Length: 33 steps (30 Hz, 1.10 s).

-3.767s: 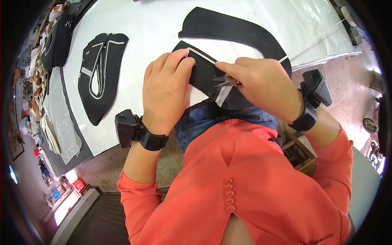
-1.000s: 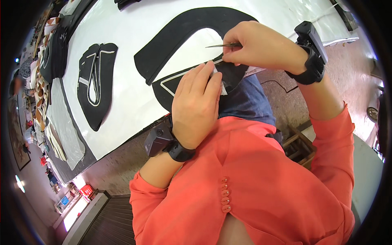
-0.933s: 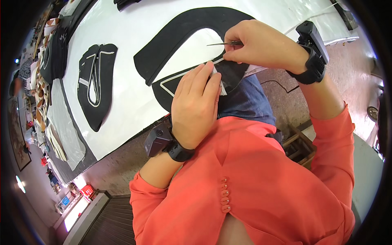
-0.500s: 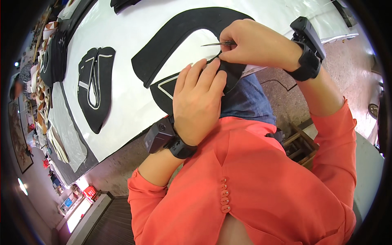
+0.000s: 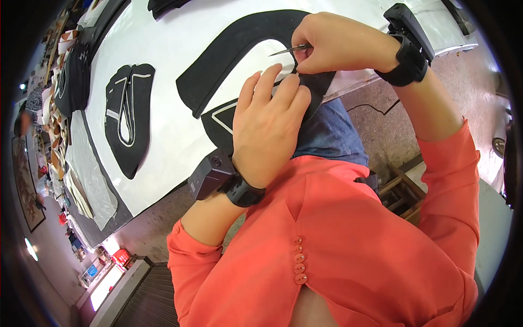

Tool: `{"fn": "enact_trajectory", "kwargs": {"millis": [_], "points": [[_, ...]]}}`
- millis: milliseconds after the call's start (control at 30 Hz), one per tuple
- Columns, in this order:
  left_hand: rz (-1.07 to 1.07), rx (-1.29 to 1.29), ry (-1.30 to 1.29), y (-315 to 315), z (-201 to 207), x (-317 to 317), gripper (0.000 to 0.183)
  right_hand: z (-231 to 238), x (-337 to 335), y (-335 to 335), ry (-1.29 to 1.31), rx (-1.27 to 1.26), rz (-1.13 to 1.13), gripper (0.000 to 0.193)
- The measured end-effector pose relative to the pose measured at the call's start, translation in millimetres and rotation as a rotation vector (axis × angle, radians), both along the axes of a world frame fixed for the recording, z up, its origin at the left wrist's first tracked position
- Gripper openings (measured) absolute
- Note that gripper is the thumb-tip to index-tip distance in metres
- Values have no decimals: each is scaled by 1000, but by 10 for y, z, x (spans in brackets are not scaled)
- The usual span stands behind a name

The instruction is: Trimming excess material from black shoe upper components using small snips.

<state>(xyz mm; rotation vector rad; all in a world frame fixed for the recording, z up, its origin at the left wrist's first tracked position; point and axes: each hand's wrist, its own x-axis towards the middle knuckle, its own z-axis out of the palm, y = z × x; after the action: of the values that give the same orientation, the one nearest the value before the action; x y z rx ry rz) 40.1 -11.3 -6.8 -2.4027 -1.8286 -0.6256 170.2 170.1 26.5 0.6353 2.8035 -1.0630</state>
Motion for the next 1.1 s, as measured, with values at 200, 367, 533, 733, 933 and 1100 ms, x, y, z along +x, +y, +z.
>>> {"fn": "enact_trajectory", "kwargs": {"millis": [200,367,533,733,933,1100], "points": [[18,9,-1,15,-2,15,17,125,-54,159,-104,-183,1,20],[25,56,-4,53,-35,65,26,85,-87,225,-126,-135,47,23],[77,51,-19,56,-54,88,27,50,-85,246,-103,-138,120,21],[-115,-46,-63,-45,1,-242,23,-49,11,-112,2,-24,-40,22],[-81,-12,-27,-19,58,-136,26,-112,127,-47,153,-42,2,22],[-53,22,-13,-24,-4,-89,26,184,135,86,-33,-64,50,22]]}}
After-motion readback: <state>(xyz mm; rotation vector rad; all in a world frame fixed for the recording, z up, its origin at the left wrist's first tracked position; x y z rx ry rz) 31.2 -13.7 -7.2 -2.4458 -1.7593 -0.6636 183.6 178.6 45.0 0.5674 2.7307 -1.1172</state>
